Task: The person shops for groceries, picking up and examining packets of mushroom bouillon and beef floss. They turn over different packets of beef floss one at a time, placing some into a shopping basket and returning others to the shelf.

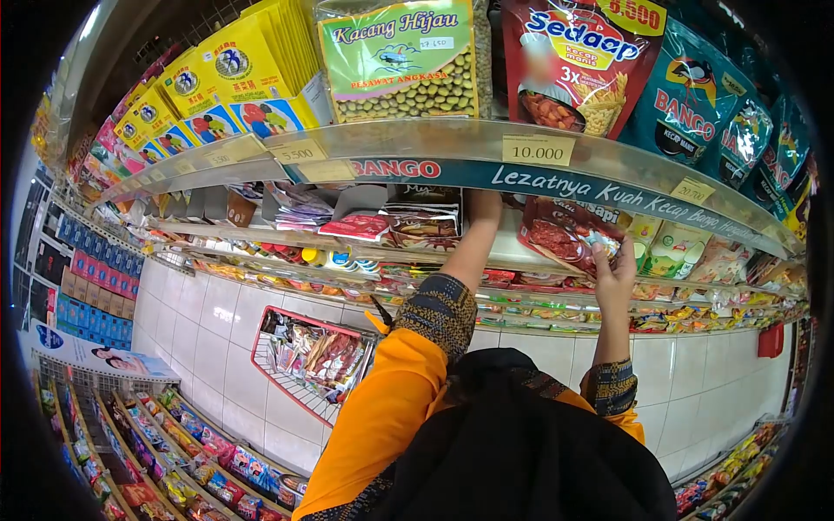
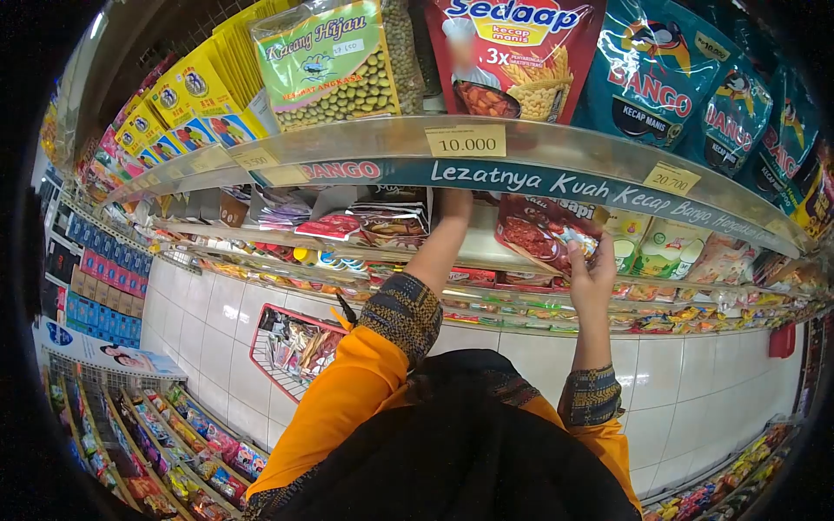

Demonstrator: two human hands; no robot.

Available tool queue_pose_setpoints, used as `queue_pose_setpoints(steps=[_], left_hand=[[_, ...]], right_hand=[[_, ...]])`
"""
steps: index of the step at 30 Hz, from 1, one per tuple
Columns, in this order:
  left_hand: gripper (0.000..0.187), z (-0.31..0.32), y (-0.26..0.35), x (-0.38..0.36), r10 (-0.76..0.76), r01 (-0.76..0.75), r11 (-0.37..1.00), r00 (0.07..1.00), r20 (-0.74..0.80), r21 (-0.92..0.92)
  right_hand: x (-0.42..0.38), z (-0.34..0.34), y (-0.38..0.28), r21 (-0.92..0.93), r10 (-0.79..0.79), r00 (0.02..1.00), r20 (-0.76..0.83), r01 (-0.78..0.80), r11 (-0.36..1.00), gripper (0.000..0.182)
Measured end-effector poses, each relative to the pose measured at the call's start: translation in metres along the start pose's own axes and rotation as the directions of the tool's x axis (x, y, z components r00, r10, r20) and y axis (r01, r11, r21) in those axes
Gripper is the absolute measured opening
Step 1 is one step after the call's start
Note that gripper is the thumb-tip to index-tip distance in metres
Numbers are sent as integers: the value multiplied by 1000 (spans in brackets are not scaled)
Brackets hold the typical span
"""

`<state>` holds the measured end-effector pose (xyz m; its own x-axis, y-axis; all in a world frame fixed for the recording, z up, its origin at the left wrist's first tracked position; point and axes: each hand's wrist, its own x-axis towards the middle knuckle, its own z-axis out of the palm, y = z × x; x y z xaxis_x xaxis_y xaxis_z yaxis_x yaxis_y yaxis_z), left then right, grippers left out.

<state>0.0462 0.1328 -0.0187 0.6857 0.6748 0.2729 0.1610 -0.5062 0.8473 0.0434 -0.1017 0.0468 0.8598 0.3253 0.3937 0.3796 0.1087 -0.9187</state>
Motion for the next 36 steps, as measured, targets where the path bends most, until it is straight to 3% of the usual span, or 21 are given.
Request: queue_pose_setpoints(steps=[5,6,7,8,10,11,12,13,14,15,16,17,18,20,22,23,25,29,31,34,36], left_hand=[[32,21,-32,1,170,-162,984,976,-136,71],[34,32,-51,6,-107,71,969,984,-140,-238],[36,36,-62,8,-367,285,807,928,-61,-518],[36,20,-34,-3,-367,282,809,928,-68,-516],[43,-26,53,-40,-516,468,432,829,214,-771],[43,-26,45,-44,-516,459,435,832,203,-775],[43,-25,30,-46,-348,451,384,879,327,-806],[45,-30,28,-49,-159,455,330,891,426,-827],[45,-31,28,-56,-164,450,333,893,419,-829],[51,-29,31,-63,-206,357,536,934,291,-765],[57,-27,36,-68,-216,265,714,964,157,-648],[59,-16,33,-65,-352,342,869,935,38,-357],[59,-12,25,-68,-354,342,870,935,34,-355],[63,-35,49,-78,-225,236,903,972,73,-359],[67,-37,43,-76,-188,228,936,968,167,-268],[67,-35,39,-73,-189,232,934,966,175,-274],[66,-32,37,-70,-186,234,931,965,185,-282],[64,-22,28,-65,-202,284,894,946,254,-346],[63,-19,23,-62,-181,265,898,950,255,-352],[63,-24,25,-62,-104,201,948,928,358,-246],[56,-18,26,-63,-182,175,983,920,347,50]], right_hand=[[-3,22,5,19,-43,998,51,42,999,28],[-2,31,4,56,-41,997,58,37,998,29],[0,43,2,79,-99,994,39,95,992,31],[5,49,9,86,-100,994,43,96,992,31],[14,62,29,-314,-287,957,-54,256,914,34],[18,71,13,-394,-378,923,-78,320,862,33],[20,81,3,-385,-381,922,-73,327,863,33],[21,90,-4,-255,-192,981,-39,176,951,33],[22,95,-7,-132,2,1000,21,1,991,33],[29,103,15,-253,-160,987,25,161,954,28],[33,110,22,-248,-157,987,28,159,956,28],[37,116,25,-431,-77,991,108,116,895,26],[42,121,28,-601,17,985,169,90,795,25],[50,125,28,-634,44,978,204,97,767,25],[55,127,22,-770,150,957,250,103,629,25],[56,127,26,-771,151,957,248,101,628,25],[60,126,42,-829,42,944,328,266,492,28],[55,119,50,-766,25,963,267,197,612,38],[34,105,37,-637,-436,864,252,488,597,47],[9,71,12,-688,-472,836,281,518,508,50],[3,56,1,-919,-527,842,116,293,266,61]])
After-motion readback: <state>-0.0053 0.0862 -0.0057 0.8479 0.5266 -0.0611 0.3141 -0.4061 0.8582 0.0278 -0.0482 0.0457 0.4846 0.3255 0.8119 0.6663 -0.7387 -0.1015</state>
